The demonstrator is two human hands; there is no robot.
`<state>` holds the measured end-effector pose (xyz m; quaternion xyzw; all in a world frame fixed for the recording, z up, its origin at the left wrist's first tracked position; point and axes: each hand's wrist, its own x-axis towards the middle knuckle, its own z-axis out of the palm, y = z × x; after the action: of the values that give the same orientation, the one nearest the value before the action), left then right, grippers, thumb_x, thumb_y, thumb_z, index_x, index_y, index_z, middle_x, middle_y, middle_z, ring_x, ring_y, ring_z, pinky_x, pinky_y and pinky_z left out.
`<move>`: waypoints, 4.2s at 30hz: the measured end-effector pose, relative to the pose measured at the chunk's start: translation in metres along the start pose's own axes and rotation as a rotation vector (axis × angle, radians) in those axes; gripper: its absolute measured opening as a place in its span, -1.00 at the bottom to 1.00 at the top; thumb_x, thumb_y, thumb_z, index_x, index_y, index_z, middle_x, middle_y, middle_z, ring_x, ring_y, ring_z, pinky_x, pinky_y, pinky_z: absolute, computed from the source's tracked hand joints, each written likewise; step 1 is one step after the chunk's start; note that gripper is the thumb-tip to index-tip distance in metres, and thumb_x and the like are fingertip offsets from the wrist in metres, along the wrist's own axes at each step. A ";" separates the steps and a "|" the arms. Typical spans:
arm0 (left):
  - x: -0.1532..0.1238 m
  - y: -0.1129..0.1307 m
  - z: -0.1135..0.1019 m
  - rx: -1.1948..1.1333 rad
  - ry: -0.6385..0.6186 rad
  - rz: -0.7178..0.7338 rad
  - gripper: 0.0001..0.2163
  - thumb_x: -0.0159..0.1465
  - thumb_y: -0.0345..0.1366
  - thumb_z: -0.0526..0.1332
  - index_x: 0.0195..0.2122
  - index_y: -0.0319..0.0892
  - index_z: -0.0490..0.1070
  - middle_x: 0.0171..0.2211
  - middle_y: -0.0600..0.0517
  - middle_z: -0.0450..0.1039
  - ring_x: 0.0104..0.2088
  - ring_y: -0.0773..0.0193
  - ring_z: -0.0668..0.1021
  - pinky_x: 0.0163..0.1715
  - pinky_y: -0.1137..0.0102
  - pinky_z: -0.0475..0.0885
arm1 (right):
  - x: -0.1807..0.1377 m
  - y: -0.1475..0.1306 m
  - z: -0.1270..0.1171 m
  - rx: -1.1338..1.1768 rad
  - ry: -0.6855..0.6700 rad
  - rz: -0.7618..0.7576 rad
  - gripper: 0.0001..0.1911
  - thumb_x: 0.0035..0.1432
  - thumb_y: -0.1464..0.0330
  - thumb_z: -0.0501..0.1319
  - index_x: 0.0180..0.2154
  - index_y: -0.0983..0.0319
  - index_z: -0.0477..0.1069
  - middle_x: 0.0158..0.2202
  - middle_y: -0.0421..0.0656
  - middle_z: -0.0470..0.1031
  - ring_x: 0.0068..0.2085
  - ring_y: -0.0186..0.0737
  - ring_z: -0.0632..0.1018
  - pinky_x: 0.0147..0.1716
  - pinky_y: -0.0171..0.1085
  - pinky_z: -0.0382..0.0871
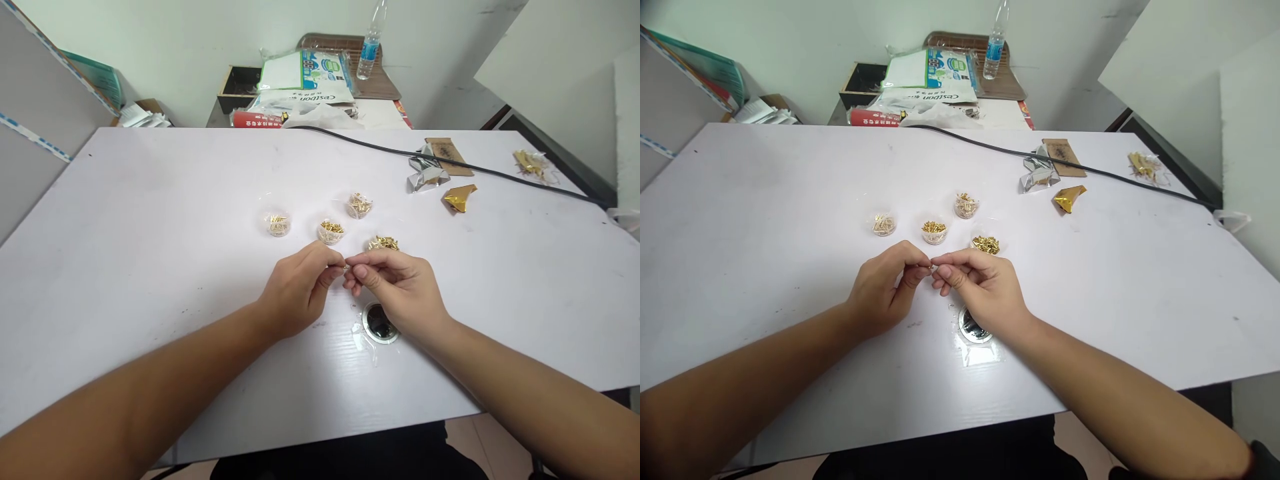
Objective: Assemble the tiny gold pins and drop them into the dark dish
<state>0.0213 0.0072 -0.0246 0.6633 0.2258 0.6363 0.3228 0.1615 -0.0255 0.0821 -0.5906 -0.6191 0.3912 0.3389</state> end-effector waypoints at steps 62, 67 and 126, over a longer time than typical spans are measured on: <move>0.010 0.010 -0.011 -0.759 -0.396 -0.440 -0.77 0.34 -0.25 0.12 -0.46 -0.21 0.26 -0.57 0.16 0.08 -0.56 0.48 0.16 -0.59 0.50 0.11 | 0.005 0.002 -0.014 -0.634 -0.123 -0.702 -0.73 0.14 0.64 0.07 -0.32 0.16 0.39 -0.41 -0.17 0.51 -0.41 -0.29 0.53 -0.40 -0.26 0.48; 0.010 0.011 -0.010 -0.757 -0.394 -0.448 -0.74 0.34 -0.19 0.13 -0.45 -0.19 0.26 -0.58 0.16 0.08 -0.57 0.47 0.15 -0.61 0.50 0.11 | 0.003 0.002 -0.013 -0.630 -0.098 -0.698 -0.68 0.11 0.65 0.07 -0.33 0.12 0.44 -0.41 -0.19 0.54 -0.42 -0.28 0.56 -0.42 -0.26 0.48; 0.005 -0.013 -0.016 0.338 -0.017 0.266 -0.89 0.32 -0.47 0.08 -0.35 -0.17 0.26 -0.54 0.09 0.26 -0.49 0.34 0.24 -0.44 0.39 0.20 | -0.002 -0.012 -0.019 -0.588 0.099 -0.741 -0.80 0.18 0.61 0.15 -0.22 0.22 0.35 -0.50 -0.25 0.47 -0.59 -0.39 0.52 -0.65 -0.42 0.37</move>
<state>0.0070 0.0221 -0.0309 0.7372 0.2371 0.6209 0.1219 0.1733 -0.0261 0.1016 -0.4190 -0.8556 0.0235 0.3030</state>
